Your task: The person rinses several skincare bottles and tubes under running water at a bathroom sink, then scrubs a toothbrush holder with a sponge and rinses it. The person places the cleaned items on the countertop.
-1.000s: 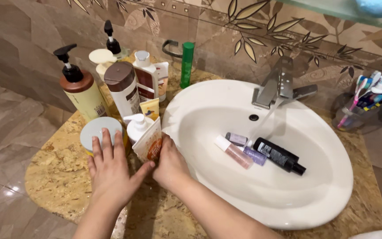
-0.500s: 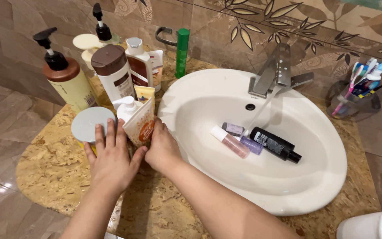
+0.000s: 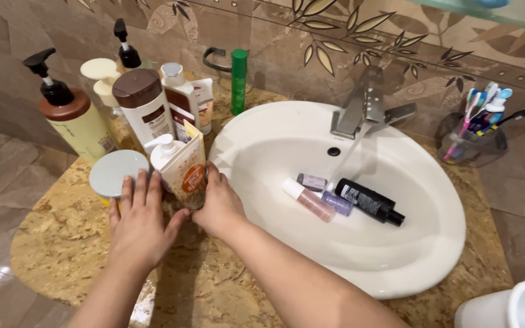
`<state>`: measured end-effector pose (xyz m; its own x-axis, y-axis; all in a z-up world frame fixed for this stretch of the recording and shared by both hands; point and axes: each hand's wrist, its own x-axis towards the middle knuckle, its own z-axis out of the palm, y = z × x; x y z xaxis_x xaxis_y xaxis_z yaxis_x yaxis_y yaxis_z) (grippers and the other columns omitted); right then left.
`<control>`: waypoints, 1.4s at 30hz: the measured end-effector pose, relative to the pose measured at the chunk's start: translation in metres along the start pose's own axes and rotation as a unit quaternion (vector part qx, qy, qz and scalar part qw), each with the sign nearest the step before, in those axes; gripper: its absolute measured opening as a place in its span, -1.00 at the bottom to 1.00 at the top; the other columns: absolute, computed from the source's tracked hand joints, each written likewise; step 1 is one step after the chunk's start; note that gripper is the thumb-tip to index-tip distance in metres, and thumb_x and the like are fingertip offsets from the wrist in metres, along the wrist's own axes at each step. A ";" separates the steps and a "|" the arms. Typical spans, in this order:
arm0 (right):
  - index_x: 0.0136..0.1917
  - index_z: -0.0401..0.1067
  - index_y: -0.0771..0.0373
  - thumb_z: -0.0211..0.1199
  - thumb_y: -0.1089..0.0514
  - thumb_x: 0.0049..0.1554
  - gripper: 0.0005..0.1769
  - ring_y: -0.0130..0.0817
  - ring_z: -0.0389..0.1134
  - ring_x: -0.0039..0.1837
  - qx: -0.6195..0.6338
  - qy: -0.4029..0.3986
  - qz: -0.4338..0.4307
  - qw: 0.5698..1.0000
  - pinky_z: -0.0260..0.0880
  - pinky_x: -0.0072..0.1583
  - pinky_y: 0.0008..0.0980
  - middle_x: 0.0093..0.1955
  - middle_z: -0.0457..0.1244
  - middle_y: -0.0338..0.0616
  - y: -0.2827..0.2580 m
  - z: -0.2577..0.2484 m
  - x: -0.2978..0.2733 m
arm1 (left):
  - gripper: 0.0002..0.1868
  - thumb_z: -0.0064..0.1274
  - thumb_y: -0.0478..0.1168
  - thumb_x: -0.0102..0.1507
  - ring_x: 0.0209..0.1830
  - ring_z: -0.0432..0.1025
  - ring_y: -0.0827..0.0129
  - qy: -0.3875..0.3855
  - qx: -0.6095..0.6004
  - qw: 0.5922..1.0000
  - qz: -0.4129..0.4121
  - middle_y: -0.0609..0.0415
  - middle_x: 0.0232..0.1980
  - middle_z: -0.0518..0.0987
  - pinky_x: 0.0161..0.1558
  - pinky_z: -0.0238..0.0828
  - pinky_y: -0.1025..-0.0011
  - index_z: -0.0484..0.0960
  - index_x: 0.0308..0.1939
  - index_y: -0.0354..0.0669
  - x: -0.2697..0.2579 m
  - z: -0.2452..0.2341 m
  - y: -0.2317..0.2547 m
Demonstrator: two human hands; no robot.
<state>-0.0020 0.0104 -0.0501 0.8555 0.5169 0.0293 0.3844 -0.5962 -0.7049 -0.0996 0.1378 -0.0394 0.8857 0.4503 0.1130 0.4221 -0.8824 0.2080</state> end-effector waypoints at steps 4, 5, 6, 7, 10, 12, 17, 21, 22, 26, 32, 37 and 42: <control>0.61 -0.14 0.19 0.56 0.10 -0.19 0.27 0.08 0.19 0.44 -0.003 -0.013 0.019 1.000 0.26 0.37 -0.12 0.45 0.11 0.13 0.006 -0.019 -0.003 | -0.01 0.16 0.16 0.12 0.59 -0.08 -0.02 0.100 -0.047 0.994 -0.006 -0.18 0.53 0.14 0.48 -0.16 -0.07 0.13 0.46 -0.29 -0.015 0.000 0.017; 0.61 -0.11 0.16 0.53 0.14 -0.20 0.25 0.05 0.22 0.43 -0.002 -0.009 0.020 1.000 0.29 0.36 -0.14 0.43 0.13 0.09 0.008 -0.024 -0.004 | -0.06 0.20 0.09 0.11 0.55 0.00 -0.07 0.144 -0.069 0.987 0.000 -0.25 0.48 0.21 0.48 -0.09 -0.06 0.19 0.42 -0.33 -0.023 -0.002 0.024; 0.61 -0.07 0.13 0.50 0.18 -0.22 0.23 0.02 0.24 0.41 0.000 -0.004 0.021 1.000 0.32 0.35 -0.16 0.41 0.16 0.06 0.011 -0.029 -0.004 | -0.10 0.24 0.03 0.10 0.51 0.08 -0.13 0.187 -0.091 0.978 0.005 -0.32 0.42 0.29 0.48 -0.03 -0.05 0.25 0.38 -0.37 -0.030 -0.004 0.032; 0.59 -0.03 0.12 0.49 0.17 -0.21 0.19 0.00 0.25 0.40 -0.003 0.003 0.014 1.000 0.32 0.33 -0.16 0.40 0.17 0.04 0.016 -0.035 -0.004 | -0.19 0.24 -0.02 0.11 0.47 0.14 -0.12 0.221 -0.109 0.969 0.022 -0.29 0.38 0.32 0.46 0.01 -0.06 0.29 0.33 -0.36 -0.037 -0.006 0.040; 0.55 0.07 0.07 0.48 0.16 -0.20 0.09 -0.07 0.30 0.32 -0.001 0.015 0.011 1.000 0.35 0.29 -0.17 0.38 0.19 -0.04 0.029 -0.053 -0.004 | -0.38 0.23 -0.13 0.15 0.37 0.25 -0.09 0.298 -0.143 0.940 0.080 -0.22 0.27 0.40 0.40 0.10 -0.05 0.38 0.19 -0.32 -0.048 -0.011 0.065; 0.51 0.12 0.04 0.47 0.15 -0.21 0.05 -0.15 0.36 0.24 0.013 0.014 0.033 0.999 0.38 0.25 -0.20 0.39 0.19 -0.10 0.037 -0.065 -0.003 | -0.44 0.23 -0.14 0.14 0.31 0.27 -0.08 0.316 -0.142 0.929 0.132 -0.18 0.22 0.42 0.36 0.13 -0.02 0.41 0.13 -0.30 -0.041 -0.016 0.082; 0.40 0.28 0.05 0.48 0.08 -0.12 -0.17 -0.22 0.39 0.17 0.016 0.046 0.055 0.997 0.41 0.22 -0.22 0.34 0.23 -0.12 0.062 -0.100 -0.006 | -0.42 0.23 -0.16 0.08 0.36 0.25 -0.04 0.264 -0.143 0.932 0.204 -0.12 0.27 0.43 0.38 0.08 -0.02 0.46 0.16 -0.19 -0.018 -0.021 0.127; 0.35 0.35 0.06 0.46 0.05 -0.07 -0.28 -0.20 0.39 0.17 0.013 0.075 0.062 0.995 0.43 0.20 -0.22 0.32 0.25 -0.10 0.094 -0.129 -0.006 | -0.37 0.22 -0.15 0.06 0.44 0.19 -0.04 0.228 -0.123 0.936 0.240 -0.13 0.34 0.39 0.44 0.02 -0.01 0.45 0.21 -0.17 0.003 -0.015 0.156; 0.34 0.35 0.06 0.45 0.05 -0.07 -0.30 -0.21 0.39 0.18 0.012 0.077 0.074 0.994 0.42 0.20 -0.22 0.32 0.25 -0.12 0.104 -0.136 -0.007 | -0.36 0.23 -0.14 0.06 0.46 0.18 -0.04 0.217 -0.114 0.938 0.246 -0.13 0.35 0.39 0.45 0.00 -0.02 0.45 0.21 -0.16 0.007 -0.013 0.162; 0.29 0.40 0.08 0.42 0.05 -0.03 -0.39 -0.22 0.42 0.16 0.022 0.099 0.106 0.989 0.44 0.18 -0.25 0.31 0.28 -0.15 0.150 -0.160 -0.002 | -0.32 0.23 -0.12 0.03 0.49 0.12 -0.01 0.181 -0.094 0.941 0.269 -0.14 0.38 0.35 0.46 -0.07 -0.05 0.44 0.22 -0.15 0.026 0.000 0.184; 0.15 0.52 0.07 0.32 0.01 0.09 -0.65 -0.24 0.46 0.07 0.059 0.193 0.167 0.965 0.43 0.14 -0.28 0.10 0.41 -0.14 0.221 -0.185 0.023 | -0.31 0.23 -0.13 0.02 0.50 0.07 0.02 0.111 -0.078 0.952 0.275 -0.11 0.40 0.31 0.45 -0.10 -0.04 0.43 0.23 -0.12 0.049 0.018 0.213; 0.10 0.58 0.05 0.20 0.01 0.19 -0.74 -0.25 0.48 0.03 0.108 0.194 0.199 0.955 0.45 0.12 -0.29 -0.03 0.45 -0.14 0.250 -0.181 0.045 | -0.28 0.24 -0.14 0.02 0.52 0.04 0.04 0.056 -0.070 0.960 0.267 -0.10 0.43 0.28 0.46 -0.14 -0.02 0.41 0.27 -0.09 0.065 0.031 0.231; 0.09 0.57 0.11 0.24 0.02 0.16 -0.73 -0.24 0.49 0.08 0.100 0.106 0.165 0.975 0.43 0.16 -0.31 0.02 0.46 -0.13 0.264 -0.147 0.051 | -0.26 0.23 -0.14 0.04 0.52 0.01 0.04 -0.001 -0.057 0.966 0.252 -0.08 0.50 0.24 0.45 -0.16 -0.01 0.39 0.32 -0.04 0.075 0.043 0.241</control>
<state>0.1947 -0.2110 -0.1309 0.9820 0.1656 -0.0912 0.0190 -0.5663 -0.8240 0.0771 -0.0469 -0.0222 0.9736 -0.0330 0.2260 -0.0868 -0.9688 0.2322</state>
